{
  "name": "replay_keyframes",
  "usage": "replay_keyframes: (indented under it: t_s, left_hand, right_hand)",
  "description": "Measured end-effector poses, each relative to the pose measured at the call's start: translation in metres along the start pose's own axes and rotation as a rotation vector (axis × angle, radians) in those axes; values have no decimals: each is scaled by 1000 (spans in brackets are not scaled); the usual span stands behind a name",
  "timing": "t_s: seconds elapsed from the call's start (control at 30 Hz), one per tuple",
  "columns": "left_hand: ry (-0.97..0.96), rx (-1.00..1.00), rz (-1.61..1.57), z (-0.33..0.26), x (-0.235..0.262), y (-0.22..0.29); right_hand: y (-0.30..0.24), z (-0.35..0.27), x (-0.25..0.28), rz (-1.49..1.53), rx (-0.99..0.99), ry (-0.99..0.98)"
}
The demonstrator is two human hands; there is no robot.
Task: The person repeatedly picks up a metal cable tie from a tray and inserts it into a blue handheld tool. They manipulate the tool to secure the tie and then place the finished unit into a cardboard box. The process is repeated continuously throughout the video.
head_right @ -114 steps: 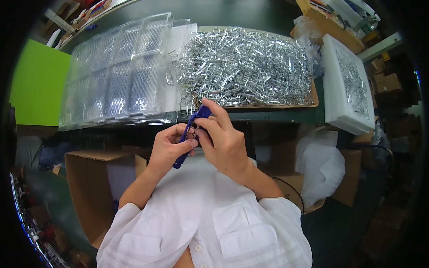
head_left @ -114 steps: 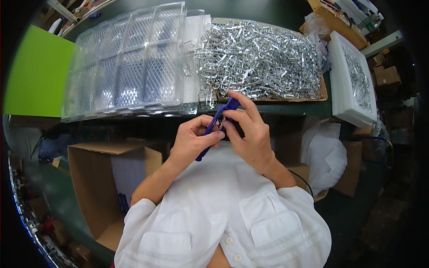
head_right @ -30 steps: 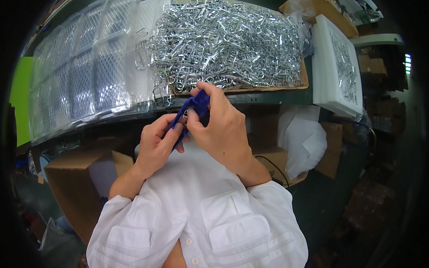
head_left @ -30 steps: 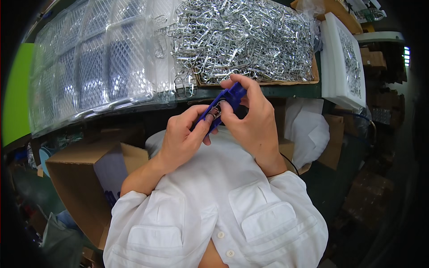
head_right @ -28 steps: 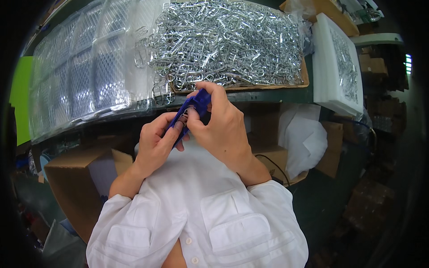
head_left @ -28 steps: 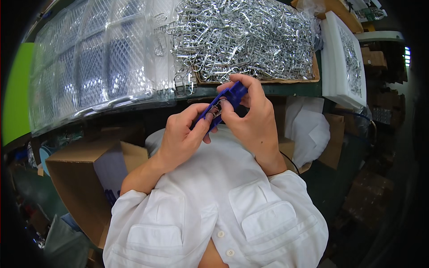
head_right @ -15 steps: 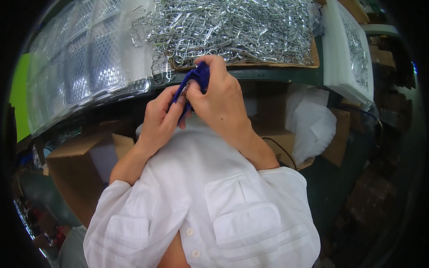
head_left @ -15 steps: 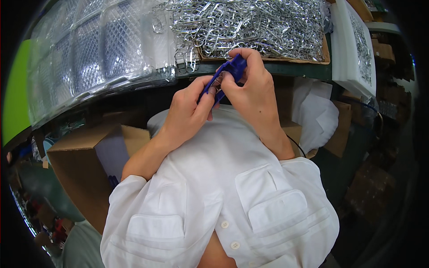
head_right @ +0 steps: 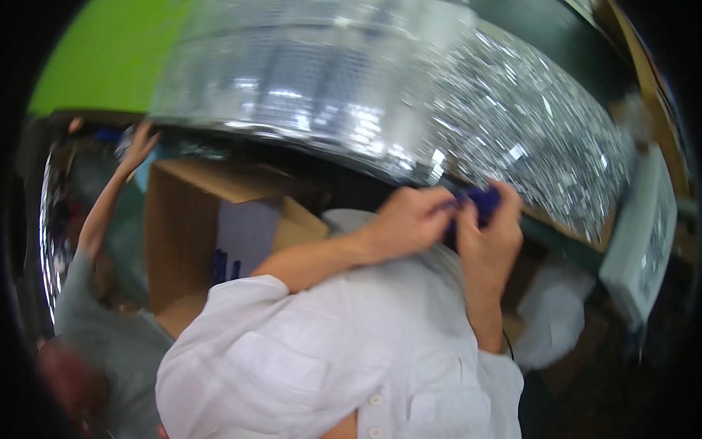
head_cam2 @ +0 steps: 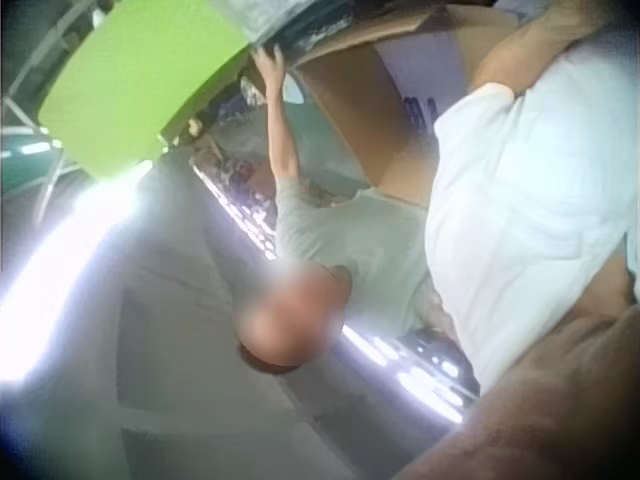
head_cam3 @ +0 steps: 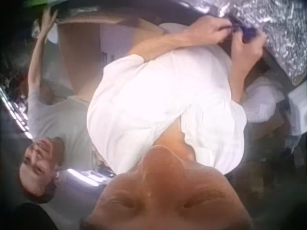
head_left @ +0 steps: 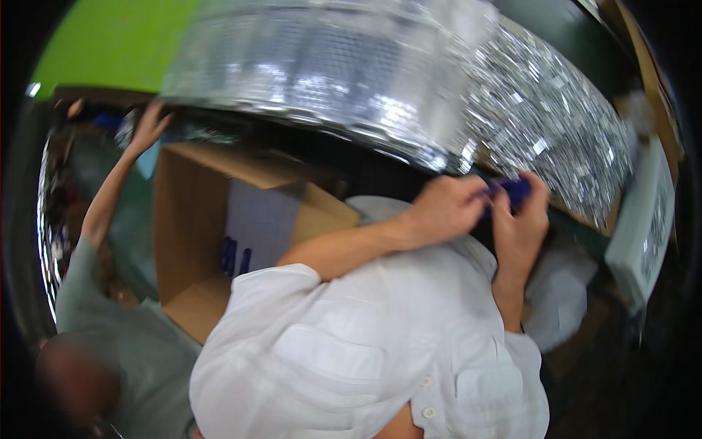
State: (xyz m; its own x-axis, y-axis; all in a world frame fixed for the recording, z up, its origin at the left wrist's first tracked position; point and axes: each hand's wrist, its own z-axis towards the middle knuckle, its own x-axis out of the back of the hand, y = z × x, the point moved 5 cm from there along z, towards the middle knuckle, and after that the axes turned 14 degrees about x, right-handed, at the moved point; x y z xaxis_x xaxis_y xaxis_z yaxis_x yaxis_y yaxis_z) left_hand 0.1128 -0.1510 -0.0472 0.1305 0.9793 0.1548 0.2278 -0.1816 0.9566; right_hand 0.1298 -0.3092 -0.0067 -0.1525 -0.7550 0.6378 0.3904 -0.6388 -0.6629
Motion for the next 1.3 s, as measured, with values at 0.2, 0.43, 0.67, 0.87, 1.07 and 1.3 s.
replay_keyframes:
  t_s: [0.2, 0.43, 0.67, 0.87, 1.07, 1.3]
  left_hand:
    - [43, -254, 126, -17, 14, 21]
    - [38, -217, 142, -35, 41, 27]
    - [289, -384, 243, -47, 50, 43]
    - [63, -390, 239, -45, 55, 65]
    - [-433, -223, -118, -40, 68, 70]
    - [-510, -47, -74, -40, 57, 74]
  right_hand:
    - [-16, -2, 8, 480, -63, 53]
    - [-34, 0, 19, 512, -119, 0]
    - [-21, 1, 14, 542, -27, -121]
    - [-32, 4, 25, 659, -83, 159]
    - [-35, 4, 36, 864, 6, 100]
    - [-27, -6, 44, 745, -39, 52]
